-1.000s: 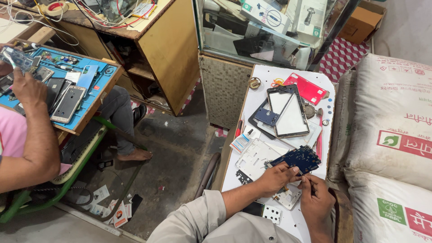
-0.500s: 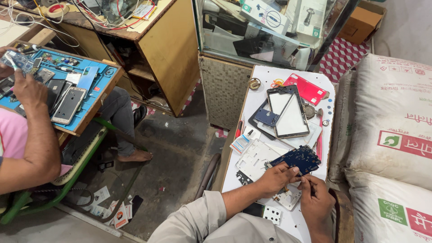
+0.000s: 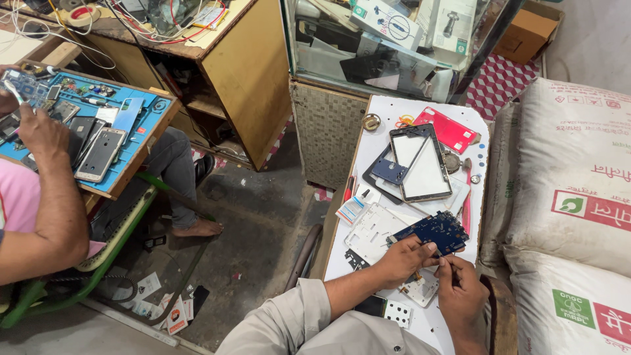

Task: The person holds a blue phone motherboard on a small white table and works on it with their fingers, pressing and positioning small components on the board while phone frames and parts lie around the table. They continue manipulating the board and its small parts throughout the episode.

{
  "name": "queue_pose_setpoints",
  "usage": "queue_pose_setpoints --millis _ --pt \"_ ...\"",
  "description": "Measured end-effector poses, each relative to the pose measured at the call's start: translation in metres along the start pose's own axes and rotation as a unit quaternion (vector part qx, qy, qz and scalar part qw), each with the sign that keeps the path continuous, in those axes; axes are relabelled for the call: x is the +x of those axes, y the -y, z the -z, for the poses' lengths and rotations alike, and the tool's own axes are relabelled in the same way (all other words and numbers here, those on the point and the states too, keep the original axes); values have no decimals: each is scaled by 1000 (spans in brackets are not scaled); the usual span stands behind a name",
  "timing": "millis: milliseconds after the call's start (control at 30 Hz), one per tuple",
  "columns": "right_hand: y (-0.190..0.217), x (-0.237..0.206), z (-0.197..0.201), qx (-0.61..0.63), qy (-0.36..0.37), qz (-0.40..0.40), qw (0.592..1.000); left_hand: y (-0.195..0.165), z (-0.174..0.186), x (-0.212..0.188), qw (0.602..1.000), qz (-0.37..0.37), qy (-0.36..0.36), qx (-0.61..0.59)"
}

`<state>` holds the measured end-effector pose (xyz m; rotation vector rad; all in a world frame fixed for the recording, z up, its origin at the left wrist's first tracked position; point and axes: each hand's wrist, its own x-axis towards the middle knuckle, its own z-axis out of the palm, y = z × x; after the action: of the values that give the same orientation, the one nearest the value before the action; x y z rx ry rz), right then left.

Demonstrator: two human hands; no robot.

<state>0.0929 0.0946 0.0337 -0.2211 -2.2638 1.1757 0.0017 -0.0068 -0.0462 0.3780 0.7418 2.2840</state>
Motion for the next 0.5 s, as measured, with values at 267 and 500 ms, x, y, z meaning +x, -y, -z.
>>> queue_pose_setpoints --millis 267,500 --pt "6 2 0 -13 -4 4 1000 -15 -11 -4 1000 0 0 25" --pt "2 3 -1 -2 -3 14 1000 -25 -19 -6 999 -14 11 32"
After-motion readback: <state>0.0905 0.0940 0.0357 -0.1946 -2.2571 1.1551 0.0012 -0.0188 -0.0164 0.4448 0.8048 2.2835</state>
